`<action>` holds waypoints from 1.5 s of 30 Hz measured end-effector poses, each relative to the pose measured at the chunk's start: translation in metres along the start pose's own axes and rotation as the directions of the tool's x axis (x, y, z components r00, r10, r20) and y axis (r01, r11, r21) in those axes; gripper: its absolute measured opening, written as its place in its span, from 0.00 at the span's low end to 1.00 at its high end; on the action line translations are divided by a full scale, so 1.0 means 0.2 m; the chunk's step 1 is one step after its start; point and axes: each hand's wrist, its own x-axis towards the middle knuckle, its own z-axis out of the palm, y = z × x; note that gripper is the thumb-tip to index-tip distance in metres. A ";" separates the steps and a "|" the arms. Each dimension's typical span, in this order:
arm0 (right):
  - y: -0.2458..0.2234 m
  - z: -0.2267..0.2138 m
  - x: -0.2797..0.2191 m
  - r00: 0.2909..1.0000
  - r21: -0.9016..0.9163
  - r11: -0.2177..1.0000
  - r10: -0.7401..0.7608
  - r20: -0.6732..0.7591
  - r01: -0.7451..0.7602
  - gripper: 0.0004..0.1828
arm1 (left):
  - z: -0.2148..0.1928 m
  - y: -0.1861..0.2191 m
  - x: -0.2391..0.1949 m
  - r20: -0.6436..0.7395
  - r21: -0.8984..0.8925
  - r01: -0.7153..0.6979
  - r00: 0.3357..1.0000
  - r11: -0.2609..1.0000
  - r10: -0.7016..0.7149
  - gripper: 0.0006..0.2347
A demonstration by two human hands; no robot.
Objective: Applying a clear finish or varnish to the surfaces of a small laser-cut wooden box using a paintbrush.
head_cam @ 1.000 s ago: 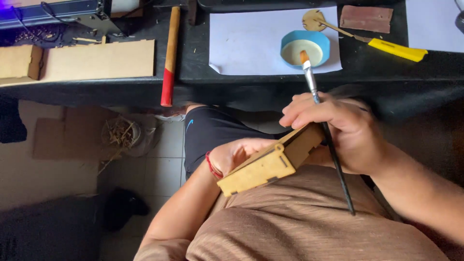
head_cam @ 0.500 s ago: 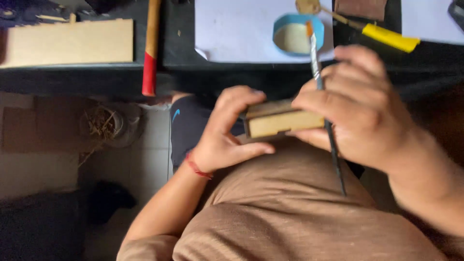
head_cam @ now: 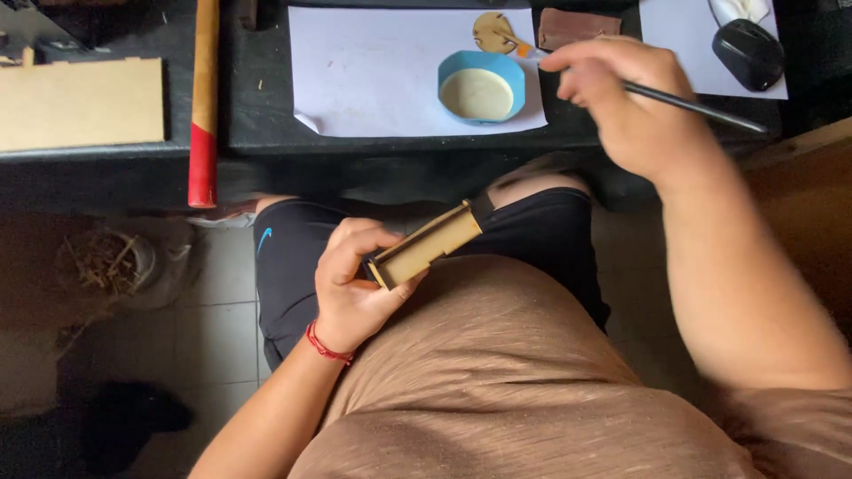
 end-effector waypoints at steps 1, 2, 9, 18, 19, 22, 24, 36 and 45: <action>-0.01 0.03 0.02 0.990 -0.015 0.989 0.144 0.005 -0.144 0.14 | 0.00 0.00 0.00 -0.021 -0.002 0.004 1.000 1.000 -0.004 0.14; 0.02 0.05 0.04 0.990 -0.014 0.990 0.142 0.005 -0.142 0.14 | 0.00 0.00 0.00 -0.022 -0.001 0.003 1.000 1.000 -0.003 0.14; 0.20 0.14 0.13 0.998 -0.049 0.998 0.048 0.031 -0.047 0.12 | 0.00 -0.03 0.00 -0.025 0.046 -0.007 1.000 0.999 0.008 0.14; 0.28 0.22 0.15 0.998 -0.195 0.981 0.004 -0.068 -0.018 0.05 | 0.00 -0.05 -0.02 0.002 0.084 0.008 1.000 0.996 -0.008 0.14; 0.28 0.23 0.15 0.998 -0.204 0.979 0.016 -0.059 -0.028 0.05 | 0.00 -0.05 -0.02 0.004 0.070 0.009 1.000 0.998 -0.010 0.14; 0.22 0.23 0.13 0.982 -0.220 0.958 0.188 -0.009 -0.186 0.06 | 0.01 -0.06 -0.02 0.011 0.073 0.033 0.999 0.997 -0.034 0.14; 0.31 0.25 0.12 0.991 -0.187 0.975 0.103 -0.083 -0.117 0.05 | 0.02 -0.05 0.00 0.001 0.075 0.035 0.999 0.997 -0.036 0.14; 0.07 0.21 -0.08 0.814 0.786 0.596 0.531 -0.235 -0.161 0.05 | 0.08 -0.04 0.03 -0.068 0.065 0.230 0.972 0.971 -0.226 0.16; -0.38 0.26 -0.33 0.913 0.057 0.946 -0.290 -0.287 0.319 0.04 | 0.10 -0.02 0.05 -0.110 0.036 0.146 0.984 0.989 -0.141 0.15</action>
